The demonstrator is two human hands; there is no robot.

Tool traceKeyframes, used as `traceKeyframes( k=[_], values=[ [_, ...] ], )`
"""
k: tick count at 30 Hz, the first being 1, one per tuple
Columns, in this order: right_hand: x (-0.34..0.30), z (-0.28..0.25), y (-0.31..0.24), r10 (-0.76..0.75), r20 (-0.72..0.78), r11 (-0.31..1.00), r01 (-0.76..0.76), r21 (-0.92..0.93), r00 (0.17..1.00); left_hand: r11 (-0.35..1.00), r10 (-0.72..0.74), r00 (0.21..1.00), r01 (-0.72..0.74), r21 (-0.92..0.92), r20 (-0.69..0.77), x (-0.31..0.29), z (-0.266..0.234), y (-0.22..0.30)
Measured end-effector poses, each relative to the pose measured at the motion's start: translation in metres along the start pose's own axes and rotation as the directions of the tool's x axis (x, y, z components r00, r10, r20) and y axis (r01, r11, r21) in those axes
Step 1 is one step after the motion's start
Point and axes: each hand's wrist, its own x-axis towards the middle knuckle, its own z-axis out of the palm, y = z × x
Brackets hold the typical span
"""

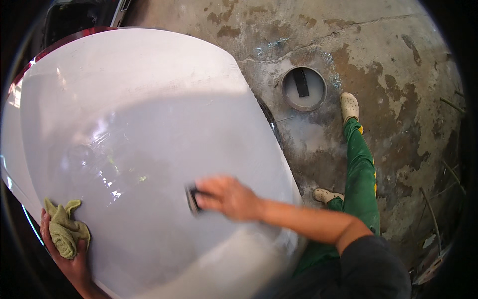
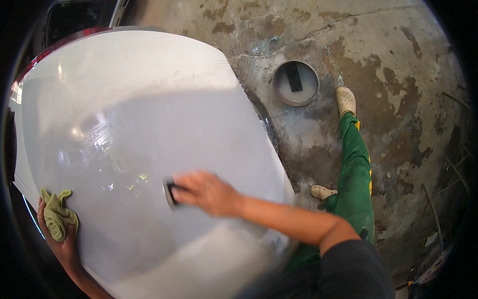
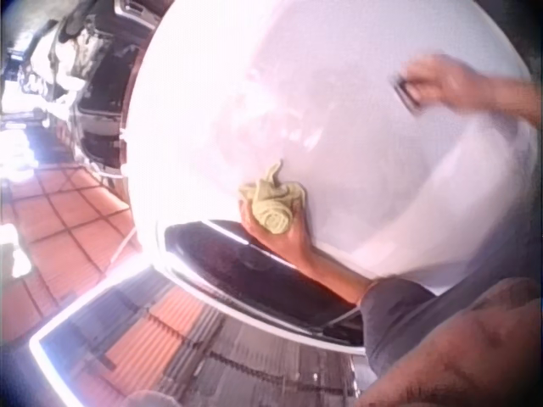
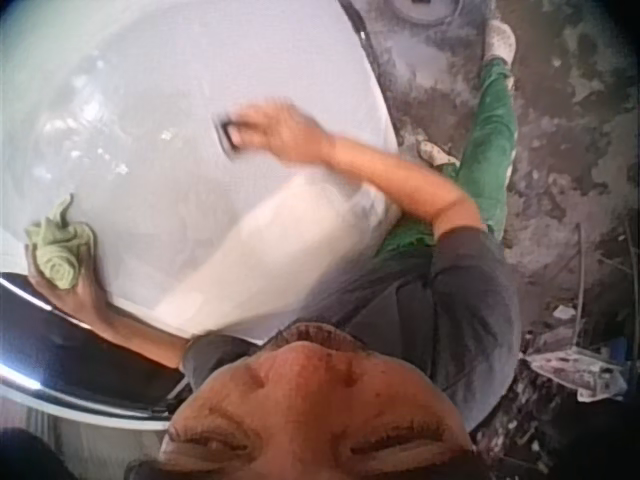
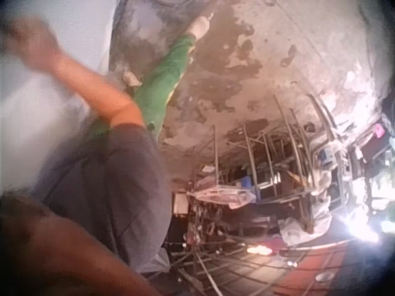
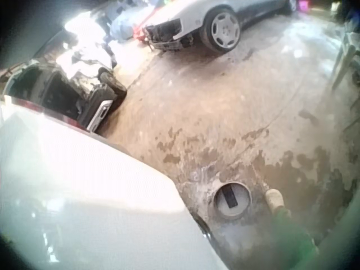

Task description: The person sands a white car hood using a sanding block and water from a bucket. They repeatedly dip the block into the water and wipe the surface with a cloth while sitting on the floor.

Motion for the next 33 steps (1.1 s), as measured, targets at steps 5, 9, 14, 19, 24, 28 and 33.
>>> traceKeyframes(
  k=[5, 9, 14, 19, 24, 28, 33],
  values=[
    [0.152, -0.021, 0.104, 0.088, -0.401, 0.973, -0.165, -0.161, 0.912, 0.999, 0.031, 1.000, -0.031, -0.016, 0.002, 0.013, 0.001, 0.008],
    [0.070, 0.006, 0.028, -0.055, -0.150, 0.990, 0.034, -0.137, 0.987, 1.000, -0.002, 1.000, 0.002, 0.011, 0.007, 0.003, 0.001, 0.000],
    [0.069, -0.039, 0.117, 0.393, -0.108, 0.919, -0.385, 0.088, 0.913, 0.999, 0.048, 0.999, -0.048, 0.023, 0.014, 0.006, -0.004, -0.002],
    [0.082, -0.001, 0.092, 0.030, -0.199, 0.976, -0.072, -0.207, 0.979, 0.999, 0.018, 1.000, -0.018, 0.026, 0.024, 0.006, 0.000, 0.001],
    [0.044, -0.020, 0.159, 0.155, -0.225, 0.970, -0.191, -0.152, 0.962, 0.998, 0.053, 0.998, -0.054, 0.038, 0.025, 0.007, -0.004, -0.002],
    [0.093, -0.025, 0.134, 0.203, -0.354, 0.957, -0.262, -0.125, 0.913, 0.994, 0.075, 0.997, -0.076, 0.076, 0.017, 0.007, 0.000, -0.004],
    [0.016, -0.019, 0.111, 0.096, -0.241, 0.969, -0.146, -0.198, 0.966, 0.989, 0.031, 0.999, -0.035, 0.143, 0.030, 0.002, -0.002, 0.004]
  ],
)
